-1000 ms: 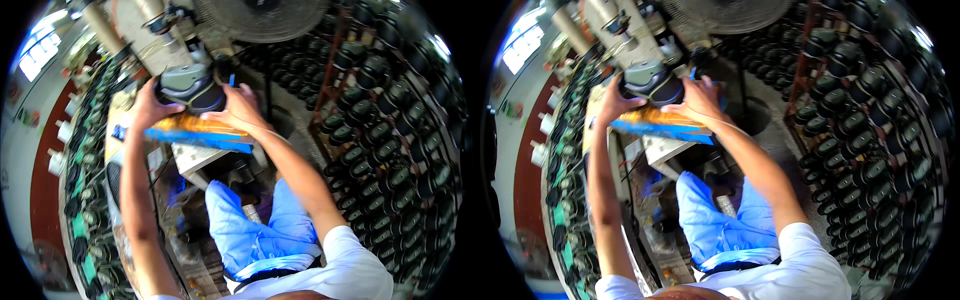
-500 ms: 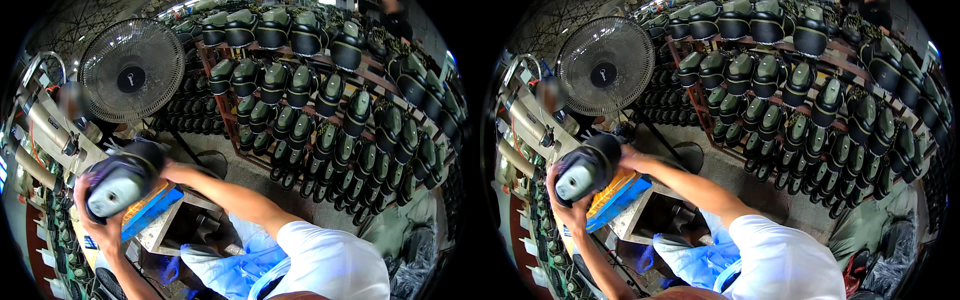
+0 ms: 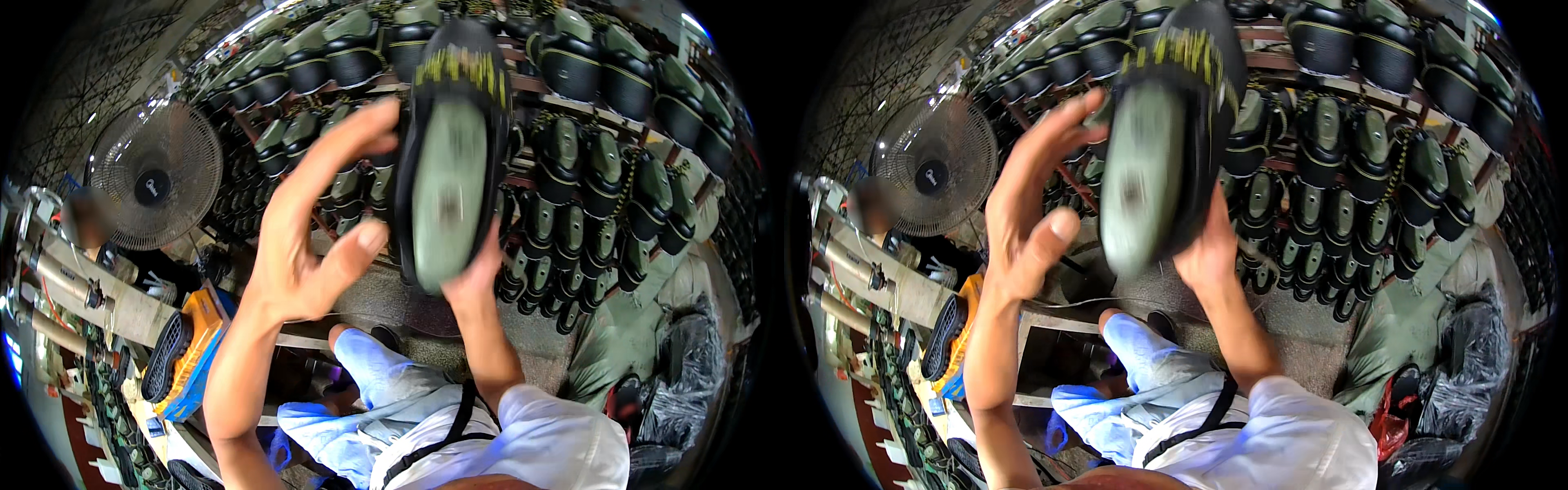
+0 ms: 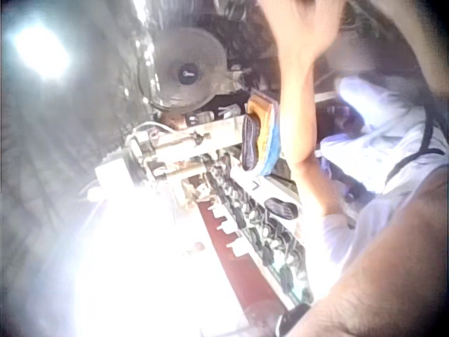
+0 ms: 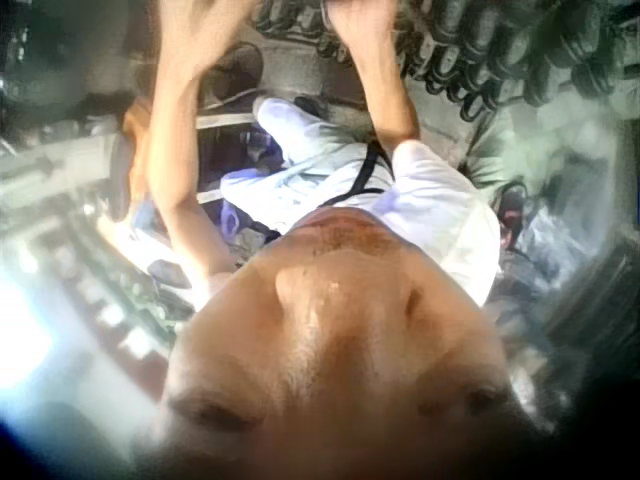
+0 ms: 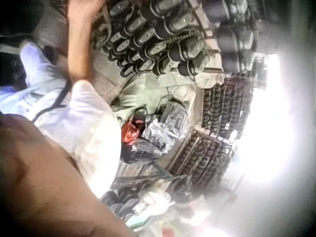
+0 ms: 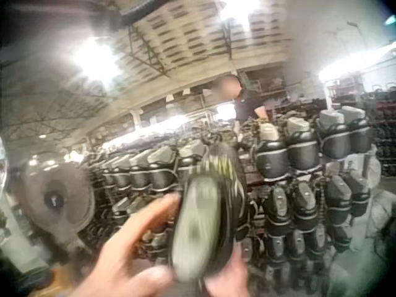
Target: The person applies adhesive along the edge of the shoe sole using a fine brush, repeatedly picking up shoes from a rack, placing them on a work stand to apply the glue, and then returning them to the rack.
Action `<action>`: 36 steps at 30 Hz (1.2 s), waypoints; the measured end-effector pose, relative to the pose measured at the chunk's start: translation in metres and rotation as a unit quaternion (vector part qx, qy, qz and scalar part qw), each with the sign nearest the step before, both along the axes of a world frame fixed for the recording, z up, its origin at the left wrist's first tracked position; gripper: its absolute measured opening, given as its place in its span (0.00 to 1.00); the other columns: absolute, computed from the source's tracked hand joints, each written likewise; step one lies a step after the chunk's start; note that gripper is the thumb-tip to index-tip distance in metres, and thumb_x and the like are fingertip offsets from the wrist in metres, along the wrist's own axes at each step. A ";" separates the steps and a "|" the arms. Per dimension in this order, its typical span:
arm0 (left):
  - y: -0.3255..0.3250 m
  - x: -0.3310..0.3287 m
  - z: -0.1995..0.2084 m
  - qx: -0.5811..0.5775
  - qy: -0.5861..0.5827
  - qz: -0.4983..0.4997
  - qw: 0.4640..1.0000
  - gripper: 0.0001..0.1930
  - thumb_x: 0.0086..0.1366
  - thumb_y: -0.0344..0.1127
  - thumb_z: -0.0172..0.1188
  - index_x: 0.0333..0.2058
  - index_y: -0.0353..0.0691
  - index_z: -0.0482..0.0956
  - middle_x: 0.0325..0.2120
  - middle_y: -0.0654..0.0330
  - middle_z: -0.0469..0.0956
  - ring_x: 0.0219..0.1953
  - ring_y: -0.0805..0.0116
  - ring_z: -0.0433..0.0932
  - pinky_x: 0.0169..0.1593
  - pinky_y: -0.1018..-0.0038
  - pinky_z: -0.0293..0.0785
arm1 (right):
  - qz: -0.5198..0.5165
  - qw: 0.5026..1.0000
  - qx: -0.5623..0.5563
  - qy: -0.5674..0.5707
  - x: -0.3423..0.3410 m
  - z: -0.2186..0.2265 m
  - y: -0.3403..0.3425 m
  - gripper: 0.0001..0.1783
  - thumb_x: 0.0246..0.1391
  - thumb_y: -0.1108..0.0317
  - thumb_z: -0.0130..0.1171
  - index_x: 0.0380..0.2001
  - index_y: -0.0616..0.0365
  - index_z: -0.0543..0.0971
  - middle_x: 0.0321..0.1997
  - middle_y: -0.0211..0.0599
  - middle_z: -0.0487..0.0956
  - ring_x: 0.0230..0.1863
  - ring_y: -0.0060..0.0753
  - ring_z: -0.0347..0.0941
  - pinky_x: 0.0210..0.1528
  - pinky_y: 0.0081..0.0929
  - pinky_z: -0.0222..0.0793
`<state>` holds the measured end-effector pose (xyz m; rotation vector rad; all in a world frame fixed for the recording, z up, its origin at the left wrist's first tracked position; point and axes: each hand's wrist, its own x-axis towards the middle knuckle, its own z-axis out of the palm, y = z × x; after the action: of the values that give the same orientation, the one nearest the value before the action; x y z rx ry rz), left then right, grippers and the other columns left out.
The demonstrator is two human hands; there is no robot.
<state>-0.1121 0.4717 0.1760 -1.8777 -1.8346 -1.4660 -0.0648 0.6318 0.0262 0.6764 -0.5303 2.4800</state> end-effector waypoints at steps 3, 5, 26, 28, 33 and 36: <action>0.094 -0.013 0.010 0.024 0.153 0.205 0.966 0.42 0.59 0.52 0.71 0.65 0.31 0.71 0.61 0.39 0.76 0.62 0.45 0.78 0.67 0.58 0.71 | -0.047 0.997 -0.054 0.015 -0.034 0.049 0.058 0.31 0.71 0.43 0.57 0.66 0.53 0.73 0.66 0.34 0.78 0.65 0.34 0.73 0.70 0.44 0.67; 0.141 -0.032 0.019 0.004 0.110 0.258 0.960 0.43 0.60 0.58 0.73 0.61 0.26 0.74 0.49 0.42 0.85 0.52 0.53 0.84 0.58 0.63 0.77 | -0.061 0.996 -0.064 -0.026 -0.057 0.056 0.078 0.32 0.71 0.44 0.57 0.66 0.56 0.72 0.64 0.34 0.79 0.65 0.32 0.74 0.67 0.44 0.71; 0.110 -0.053 0.031 0.190 0.175 0.258 0.931 0.13 0.71 0.39 0.61 0.48 0.41 0.83 0.43 0.54 0.85 0.39 0.58 0.86 0.45 0.64 0.80 | -0.829 0.349 0.339 -0.276 0.069 0.144 0.227 0.33 0.52 0.48 0.76 0.60 0.47 0.83 0.41 0.45 0.89 0.40 0.35 0.84 0.48 0.34 0.76; 0.075 -0.061 0.024 0.188 0.229 0.243 0.924 0.13 0.68 0.30 0.64 0.51 0.40 0.82 0.48 0.57 0.84 0.40 0.63 0.86 0.46 0.69 0.81 | -0.851 0.389 0.306 -0.175 0.101 0.119 0.178 0.33 0.53 0.57 0.74 0.61 0.56 0.80 0.48 0.51 0.86 0.46 0.42 0.82 0.53 0.40 0.76; -0.016 -0.031 0.013 0.116 0.285 0.226 0.924 0.27 0.61 0.33 0.72 0.60 0.40 0.79 0.61 0.53 0.79 0.64 0.53 0.77 0.68 0.59 0.70 | -0.913 0.334 0.235 0.004 0.166 0.093 0.063 0.35 0.55 0.73 0.66 0.64 0.78 0.71 0.61 0.71 0.77 0.62 0.64 0.77 0.64 0.55 0.75; -0.066 -0.007 0.020 0.063 0.359 0.249 0.897 0.49 0.55 0.55 0.77 0.70 0.39 0.68 0.72 0.47 0.64 0.73 0.45 0.63 0.74 0.53 0.60 | -0.804 0.560 0.186 0.074 0.144 0.113 0.044 0.49 0.49 0.56 0.65 0.67 0.84 0.64 0.63 0.77 0.73 0.62 0.65 0.76 0.64 0.51 0.75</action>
<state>-0.1187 0.4056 0.1959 -1.4349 -1.6063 -0.5827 0.0791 0.6758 0.1397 0.2052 -0.9715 0.5297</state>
